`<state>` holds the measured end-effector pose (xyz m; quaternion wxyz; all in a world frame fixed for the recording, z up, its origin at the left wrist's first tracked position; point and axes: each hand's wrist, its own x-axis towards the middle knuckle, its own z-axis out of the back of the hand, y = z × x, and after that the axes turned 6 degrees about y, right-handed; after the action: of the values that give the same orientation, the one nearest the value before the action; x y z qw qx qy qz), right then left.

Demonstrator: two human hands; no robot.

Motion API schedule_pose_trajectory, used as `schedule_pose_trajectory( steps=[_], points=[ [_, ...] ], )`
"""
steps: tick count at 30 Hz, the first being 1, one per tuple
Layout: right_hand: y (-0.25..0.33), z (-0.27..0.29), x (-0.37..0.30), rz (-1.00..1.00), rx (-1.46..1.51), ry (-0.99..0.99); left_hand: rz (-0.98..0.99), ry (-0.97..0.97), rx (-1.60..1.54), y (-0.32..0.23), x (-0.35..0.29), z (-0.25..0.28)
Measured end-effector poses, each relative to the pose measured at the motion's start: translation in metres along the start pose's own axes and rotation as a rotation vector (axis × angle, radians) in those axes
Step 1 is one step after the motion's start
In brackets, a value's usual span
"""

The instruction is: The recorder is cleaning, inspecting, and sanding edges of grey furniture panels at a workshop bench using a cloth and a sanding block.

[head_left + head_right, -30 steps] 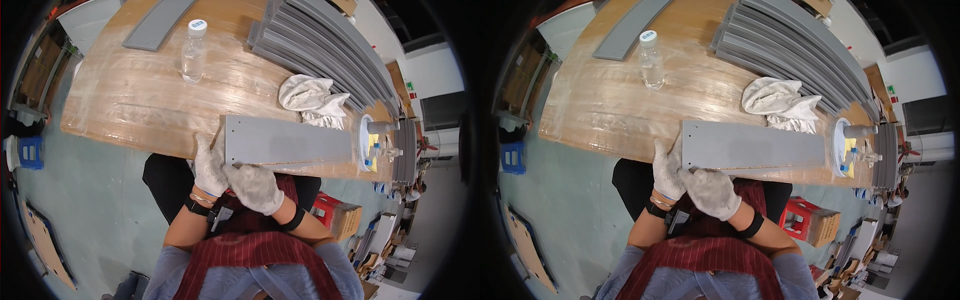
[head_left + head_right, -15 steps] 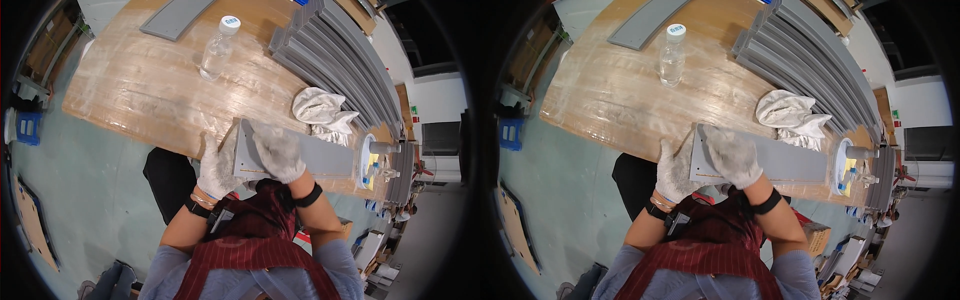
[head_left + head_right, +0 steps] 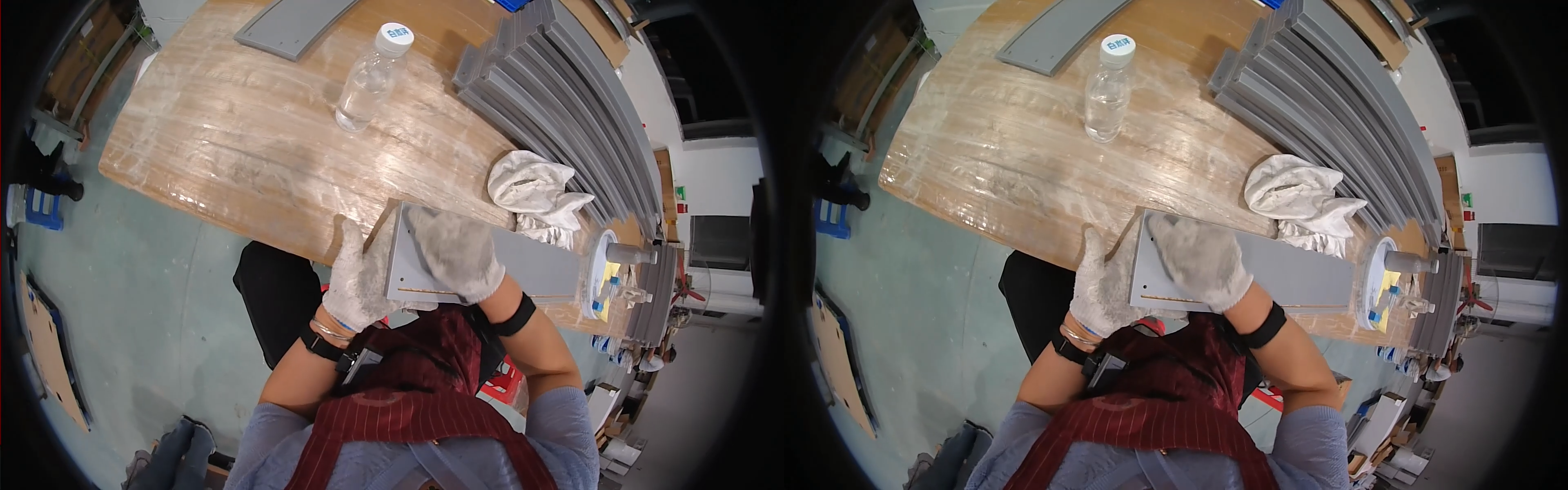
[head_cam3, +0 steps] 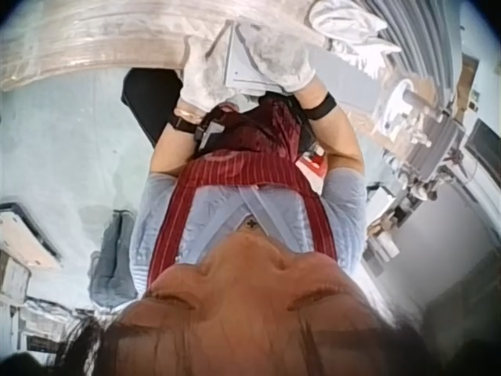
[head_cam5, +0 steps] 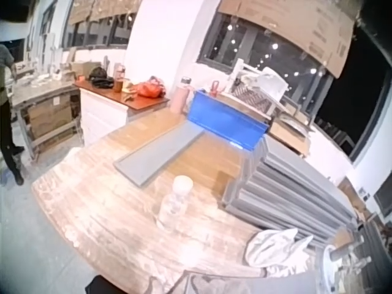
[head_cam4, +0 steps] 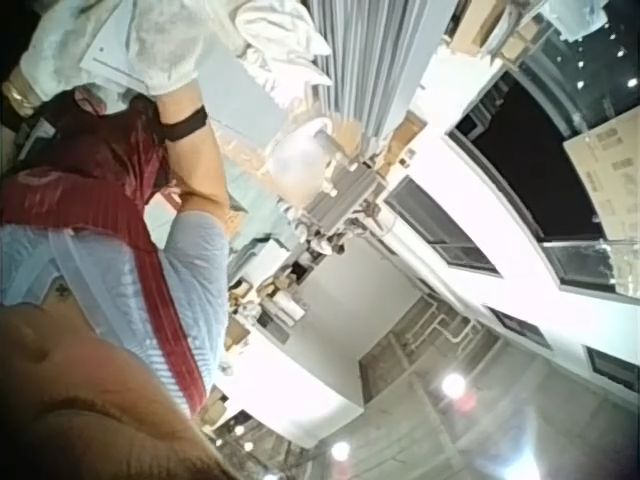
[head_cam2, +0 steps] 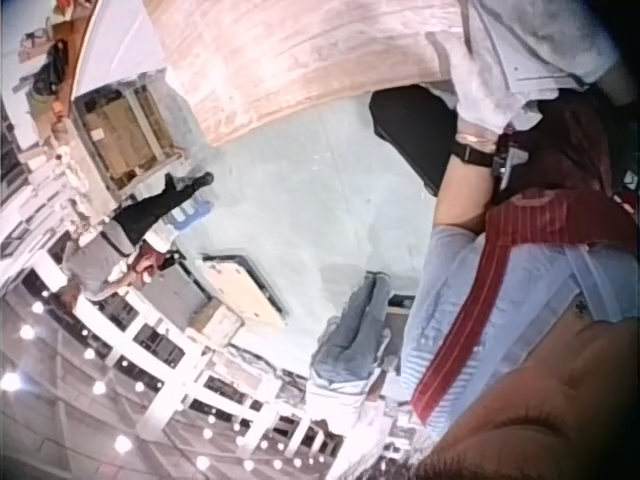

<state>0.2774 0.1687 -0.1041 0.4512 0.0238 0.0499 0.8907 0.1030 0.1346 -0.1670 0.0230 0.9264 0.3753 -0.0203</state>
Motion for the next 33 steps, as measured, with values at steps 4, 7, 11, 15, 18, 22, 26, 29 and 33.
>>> schedule_pose_trajectory(
  steps=[4,7,11,15,18,22,26,29,33],
  points=[
    [0.022,0.018,-0.004,0.109,-0.009,0.192,-0.005,-0.044,-0.005,-0.001,-0.001,0.002],
    [-0.004,0.016,0.010,0.000,0.031,0.010,-0.002,0.007,-0.106,0.002,0.001,0.003],
    [0.003,0.009,0.004,0.107,-0.055,0.166,-0.008,0.038,-0.087,0.003,0.003,0.011],
    [0.011,0.017,0.004,0.153,-0.001,0.332,-0.013,0.027,-0.116,0.001,0.001,0.002],
    [-0.008,0.013,0.017,-0.050,-0.040,0.238,-0.005,0.026,-0.125,0.001,0.001,0.004],
    [0.035,0.014,-0.005,0.168,0.084,0.509,-0.018,-0.049,-0.037,0.002,-0.002,0.012],
    [0.012,0.009,0.002,0.152,-0.026,0.079,-0.008,-0.135,0.003,-0.003,-0.007,0.001],
    [-0.001,0.011,0.015,-0.114,0.008,0.264,0.006,0.043,-0.267,0.001,0.002,0.008],
    [0.032,0.002,-0.009,0.180,0.110,0.185,-0.051,-0.018,0.011,-0.002,-0.002,0.006]
  ],
)
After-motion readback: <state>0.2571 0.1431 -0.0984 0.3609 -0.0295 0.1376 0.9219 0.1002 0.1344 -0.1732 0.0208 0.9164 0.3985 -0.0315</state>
